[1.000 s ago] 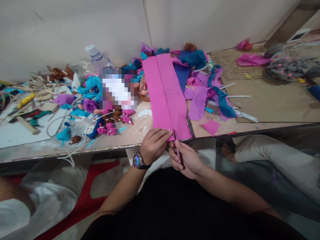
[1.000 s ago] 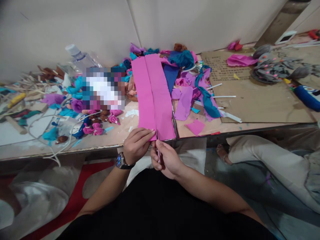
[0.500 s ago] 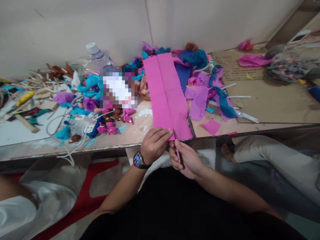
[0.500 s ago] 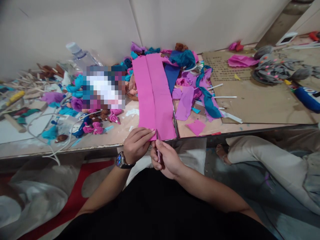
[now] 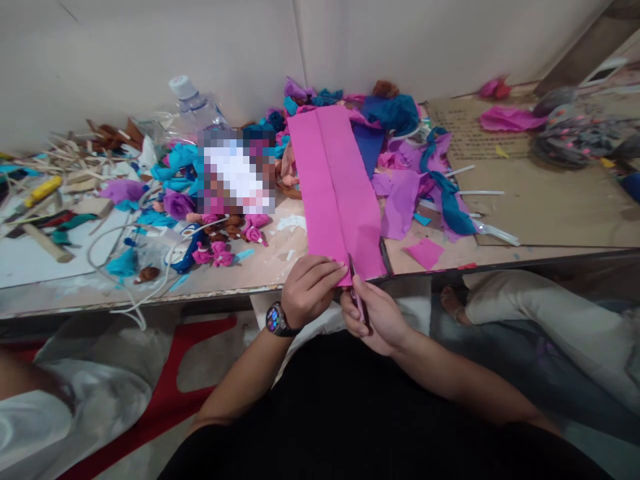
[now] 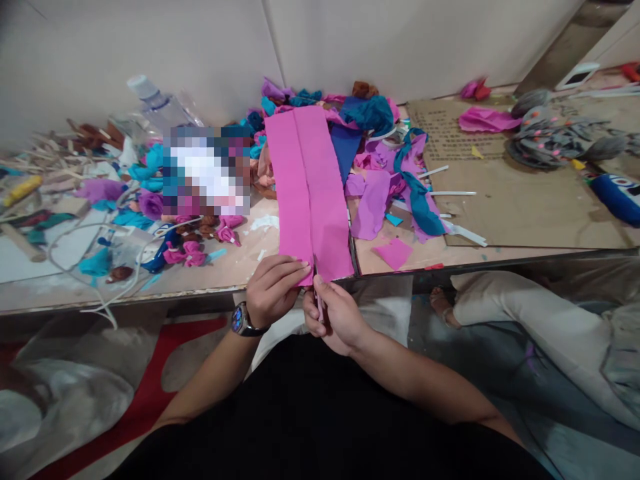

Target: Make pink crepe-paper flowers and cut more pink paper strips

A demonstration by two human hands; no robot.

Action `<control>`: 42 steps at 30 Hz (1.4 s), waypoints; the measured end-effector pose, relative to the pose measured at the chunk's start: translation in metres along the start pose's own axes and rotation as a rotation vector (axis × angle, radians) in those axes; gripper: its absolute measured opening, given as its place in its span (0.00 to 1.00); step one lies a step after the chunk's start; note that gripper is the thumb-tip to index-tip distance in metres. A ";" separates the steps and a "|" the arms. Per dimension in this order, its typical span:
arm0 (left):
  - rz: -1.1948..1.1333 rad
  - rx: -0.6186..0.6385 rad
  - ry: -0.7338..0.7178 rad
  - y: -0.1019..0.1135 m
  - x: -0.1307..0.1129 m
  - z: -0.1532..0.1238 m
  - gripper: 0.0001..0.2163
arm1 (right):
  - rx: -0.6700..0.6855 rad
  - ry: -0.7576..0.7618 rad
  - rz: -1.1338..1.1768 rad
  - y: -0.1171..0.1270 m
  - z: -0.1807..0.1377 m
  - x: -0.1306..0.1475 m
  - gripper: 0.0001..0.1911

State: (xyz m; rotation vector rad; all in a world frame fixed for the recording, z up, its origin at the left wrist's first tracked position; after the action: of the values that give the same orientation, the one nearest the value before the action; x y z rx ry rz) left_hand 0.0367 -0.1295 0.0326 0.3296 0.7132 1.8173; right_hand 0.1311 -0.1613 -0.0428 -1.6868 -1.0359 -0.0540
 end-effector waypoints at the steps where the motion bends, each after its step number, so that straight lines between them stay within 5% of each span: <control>1: -0.001 0.003 -0.001 0.000 0.000 0.000 0.21 | -0.002 -0.002 -0.003 0.000 0.000 0.000 0.31; 42: -0.003 0.003 0.018 0.003 0.000 0.003 0.24 | -0.012 0.028 0.015 0.004 -0.021 0.005 0.23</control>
State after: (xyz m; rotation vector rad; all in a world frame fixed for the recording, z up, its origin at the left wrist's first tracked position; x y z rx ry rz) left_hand 0.0361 -0.1292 0.0369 0.3150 0.7284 1.8187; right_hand 0.1463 -0.1757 -0.0352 -1.6999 -1.0041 -0.0743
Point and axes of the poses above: each hand's wrist, its own z-axis towards the middle knuckle, its own y-axis out of the back of the hand, x = y × z, the point moved 9 cm from there along z, towards the middle knuckle, and after that the axes turned 6 degrees about -y, right-handed, at the moved point
